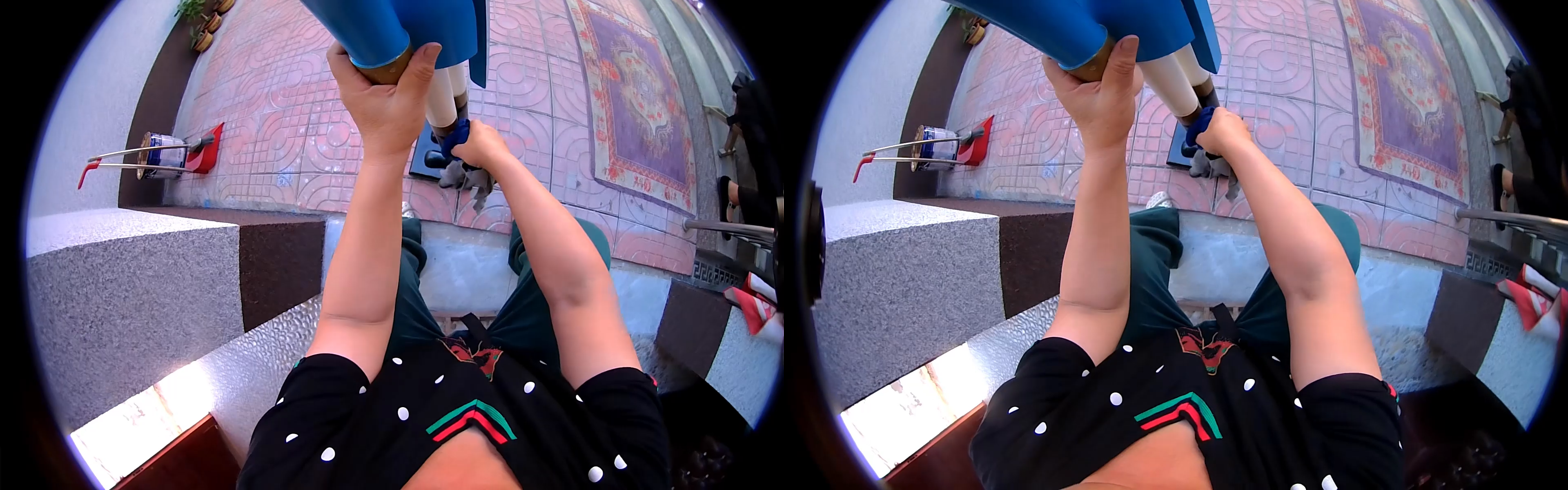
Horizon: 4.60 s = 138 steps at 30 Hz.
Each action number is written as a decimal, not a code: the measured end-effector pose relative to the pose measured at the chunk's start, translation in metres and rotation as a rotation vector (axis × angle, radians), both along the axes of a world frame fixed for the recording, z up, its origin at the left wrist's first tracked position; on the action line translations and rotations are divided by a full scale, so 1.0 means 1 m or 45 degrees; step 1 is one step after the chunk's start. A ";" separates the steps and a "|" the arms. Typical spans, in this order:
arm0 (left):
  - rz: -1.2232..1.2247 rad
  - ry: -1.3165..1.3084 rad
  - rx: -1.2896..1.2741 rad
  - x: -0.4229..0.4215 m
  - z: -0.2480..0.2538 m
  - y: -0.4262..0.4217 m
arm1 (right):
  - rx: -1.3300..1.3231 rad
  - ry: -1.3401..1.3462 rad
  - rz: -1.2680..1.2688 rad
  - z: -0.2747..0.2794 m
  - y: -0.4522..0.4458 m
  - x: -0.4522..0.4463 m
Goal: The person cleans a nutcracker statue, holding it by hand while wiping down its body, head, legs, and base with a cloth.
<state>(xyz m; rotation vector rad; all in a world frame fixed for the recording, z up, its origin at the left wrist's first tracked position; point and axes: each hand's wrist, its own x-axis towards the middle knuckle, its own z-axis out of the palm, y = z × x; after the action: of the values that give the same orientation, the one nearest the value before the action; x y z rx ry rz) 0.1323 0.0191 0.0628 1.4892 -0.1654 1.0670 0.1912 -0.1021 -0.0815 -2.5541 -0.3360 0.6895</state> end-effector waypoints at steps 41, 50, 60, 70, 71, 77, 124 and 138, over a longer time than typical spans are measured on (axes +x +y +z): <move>-0.842 1.546 -1.322 -0.031 -0.107 -0.075 | 2.090 0.916 -0.576 0.107 -0.109 -0.014; -1.420 1.419 -1.203 -0.048 -0.084 -0.107 | 1.496 0.152 -0.450 0.112 -0.108 -0.004; -1.157 1.389 -1.393 -0.045 -0.068 -0.112 | 0.465 -0.058 0.440 0.096 -0.128 -0.040; -0.668 1.853 0.807 -0.056 -0.022 0.025 | 0.647 0.273 0.211 0.099 -0.150 0.010; -0.661 1.874 0.813 -0.060 -0.021 0.040 | 0.556 0.167 0.280 0.089 -0.154 0.022; -0.218 1.291 0.318 -0.048 -0.052 0.072 | 0.616 -0.481 0.292 0.026 -0.109 0.056; -0.055 0.864 0.472 -0.004 -0.087 0.048 | 1.522 -0.451 0.274 -0.106 -0.025 0.088; -0.122 0.965 0.586 0.000 -0.077 0.044 | 1.856 0.459 0.325 -0.100 0.024 0.125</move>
<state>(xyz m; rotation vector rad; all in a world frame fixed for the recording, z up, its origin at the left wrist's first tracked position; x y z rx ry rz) 0.1322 0.0636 -0.0146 2.1792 0.0623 0.3368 0.3163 -0.0780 -0.1816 -1.0021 -0.7011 0.6065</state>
